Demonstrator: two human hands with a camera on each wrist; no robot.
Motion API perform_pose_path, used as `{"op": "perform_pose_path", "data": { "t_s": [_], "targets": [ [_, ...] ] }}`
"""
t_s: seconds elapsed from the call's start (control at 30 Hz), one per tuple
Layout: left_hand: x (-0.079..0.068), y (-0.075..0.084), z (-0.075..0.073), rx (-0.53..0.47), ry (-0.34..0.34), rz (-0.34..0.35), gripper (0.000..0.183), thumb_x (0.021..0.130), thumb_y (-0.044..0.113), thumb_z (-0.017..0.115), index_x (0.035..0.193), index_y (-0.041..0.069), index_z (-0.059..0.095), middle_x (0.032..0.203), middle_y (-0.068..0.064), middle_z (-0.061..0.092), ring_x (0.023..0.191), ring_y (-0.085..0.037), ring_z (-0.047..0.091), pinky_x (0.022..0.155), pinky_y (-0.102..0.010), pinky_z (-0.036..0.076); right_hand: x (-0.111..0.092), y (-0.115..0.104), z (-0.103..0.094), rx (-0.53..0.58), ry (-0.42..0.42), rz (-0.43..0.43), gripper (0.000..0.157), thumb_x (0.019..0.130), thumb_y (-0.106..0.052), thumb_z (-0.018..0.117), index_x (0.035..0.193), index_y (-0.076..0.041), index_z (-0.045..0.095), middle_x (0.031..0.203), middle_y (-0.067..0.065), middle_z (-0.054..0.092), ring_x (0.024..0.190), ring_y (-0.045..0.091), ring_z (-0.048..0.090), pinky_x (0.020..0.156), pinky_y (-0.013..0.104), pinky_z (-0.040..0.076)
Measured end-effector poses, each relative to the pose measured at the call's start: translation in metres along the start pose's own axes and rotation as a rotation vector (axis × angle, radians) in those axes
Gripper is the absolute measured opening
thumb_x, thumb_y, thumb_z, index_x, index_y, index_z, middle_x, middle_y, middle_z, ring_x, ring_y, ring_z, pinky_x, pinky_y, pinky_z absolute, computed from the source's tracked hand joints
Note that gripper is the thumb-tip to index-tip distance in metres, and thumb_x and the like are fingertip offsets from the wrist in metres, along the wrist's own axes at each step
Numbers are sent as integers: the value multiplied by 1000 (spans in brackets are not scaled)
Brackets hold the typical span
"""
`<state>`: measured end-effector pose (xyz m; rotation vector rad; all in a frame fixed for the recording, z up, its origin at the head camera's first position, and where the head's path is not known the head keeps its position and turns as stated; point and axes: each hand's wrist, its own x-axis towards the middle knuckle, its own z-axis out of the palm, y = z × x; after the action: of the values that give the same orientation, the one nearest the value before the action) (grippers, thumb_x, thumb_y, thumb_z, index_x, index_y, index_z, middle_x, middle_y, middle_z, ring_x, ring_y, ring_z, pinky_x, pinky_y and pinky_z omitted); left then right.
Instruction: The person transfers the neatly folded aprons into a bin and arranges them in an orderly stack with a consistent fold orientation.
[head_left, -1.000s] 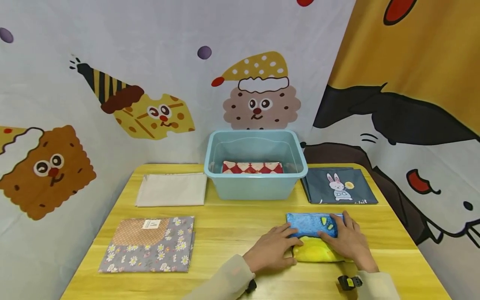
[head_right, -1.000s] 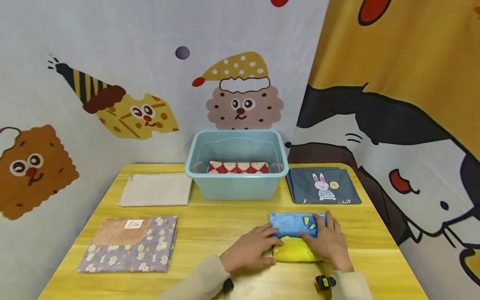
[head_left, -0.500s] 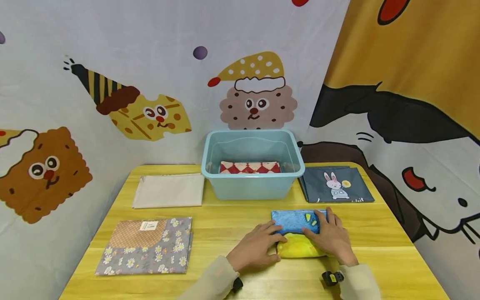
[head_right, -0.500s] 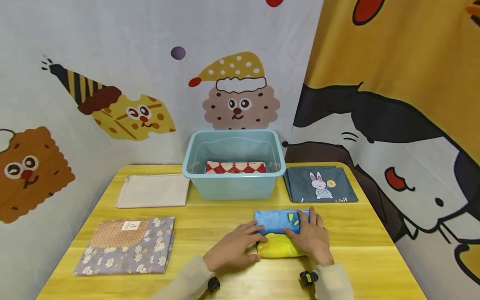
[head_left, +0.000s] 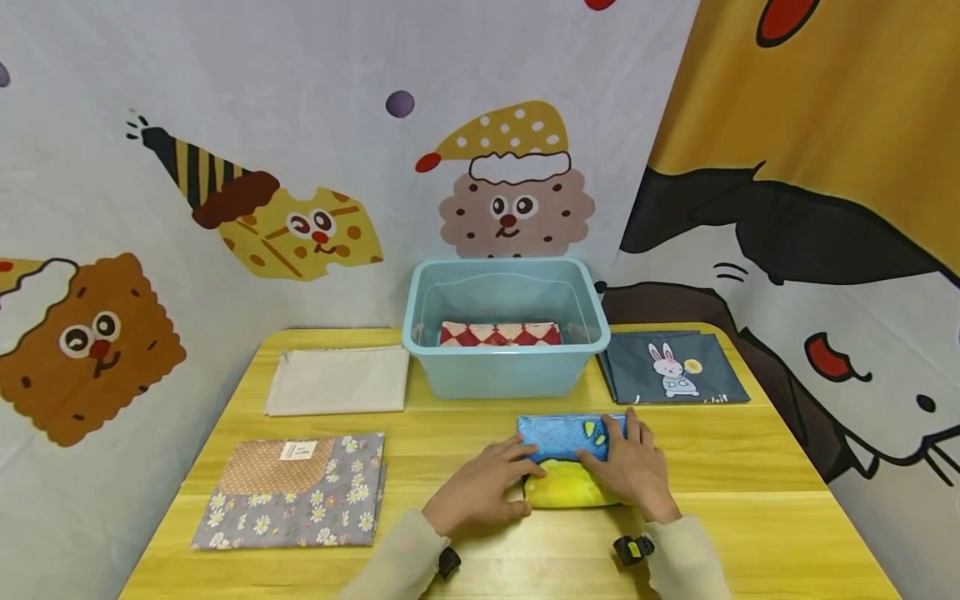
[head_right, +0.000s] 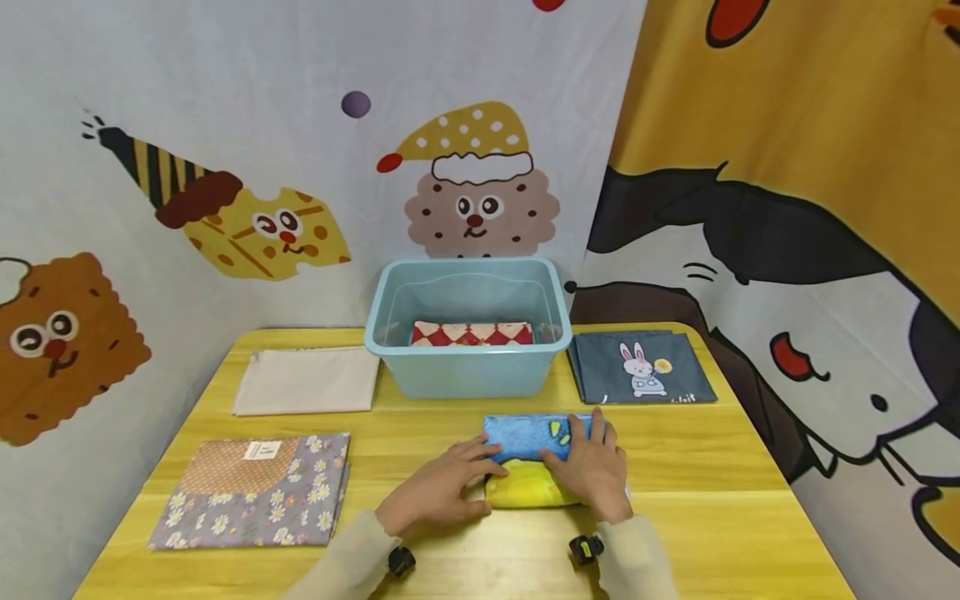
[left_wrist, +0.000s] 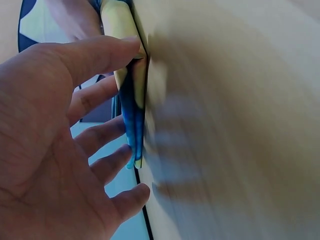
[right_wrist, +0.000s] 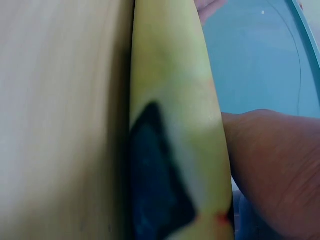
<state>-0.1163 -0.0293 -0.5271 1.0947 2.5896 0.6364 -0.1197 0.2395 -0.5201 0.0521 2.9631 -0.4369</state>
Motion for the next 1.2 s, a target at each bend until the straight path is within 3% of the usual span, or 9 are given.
{"op": "perform_pose_path", "data": {
  "t_s": [0.43, 0.77, 0.97, 1.2],
  "targets": [
    [-18, -15, -13, -6, -8, -32, 47, 96, 35, 73, 141, 31, 60, 166, 3, 37, 158, -26, 24, 126, -52, 27, 5, -27, 10, -7, 22, -6, 84, 94, -58, 63, 154, -2, 42, 163, 36, 19, 144, 60, 29, 104, 74, 41],
    [-22, -16, -18, -63, 5, -54, 61, 92, 39, 78, 147, 31, 54, 167, 0, 33, 157, -26, 27, 118, -49, 42, 3, -23, -4, 93, -36, -9, 87, 95, -67, 56, 155, -6, 42, 165, 36, 16, 143, 64, 26, 105, 78, 36],
    [-24, -19, -19, -243, 84, -95, 77, 94, 45, 74, 160, 29, 36, 168, -7, 29, 152, -30, 35, 116, -56, 42, 0, -11, -21, 204, -93, -74, 95, 93, -73, 53, 160, -8, 35, 167, 34, 11, 145, 65, 20, 105, 82, 31],
    [-23, -22, -18, -603, 200, -164, 78, 99, 43, 67, 163, 27, 26, 165, -11, 32, 147, -36, 43, 114, -57, 44, 1, 8, -43, 351, -171, -85, 99, 96, -70, 54, 164, -7, 19, 168, 32, 10, 149, 62, 15, 110, 81, 27]
  ]
}}
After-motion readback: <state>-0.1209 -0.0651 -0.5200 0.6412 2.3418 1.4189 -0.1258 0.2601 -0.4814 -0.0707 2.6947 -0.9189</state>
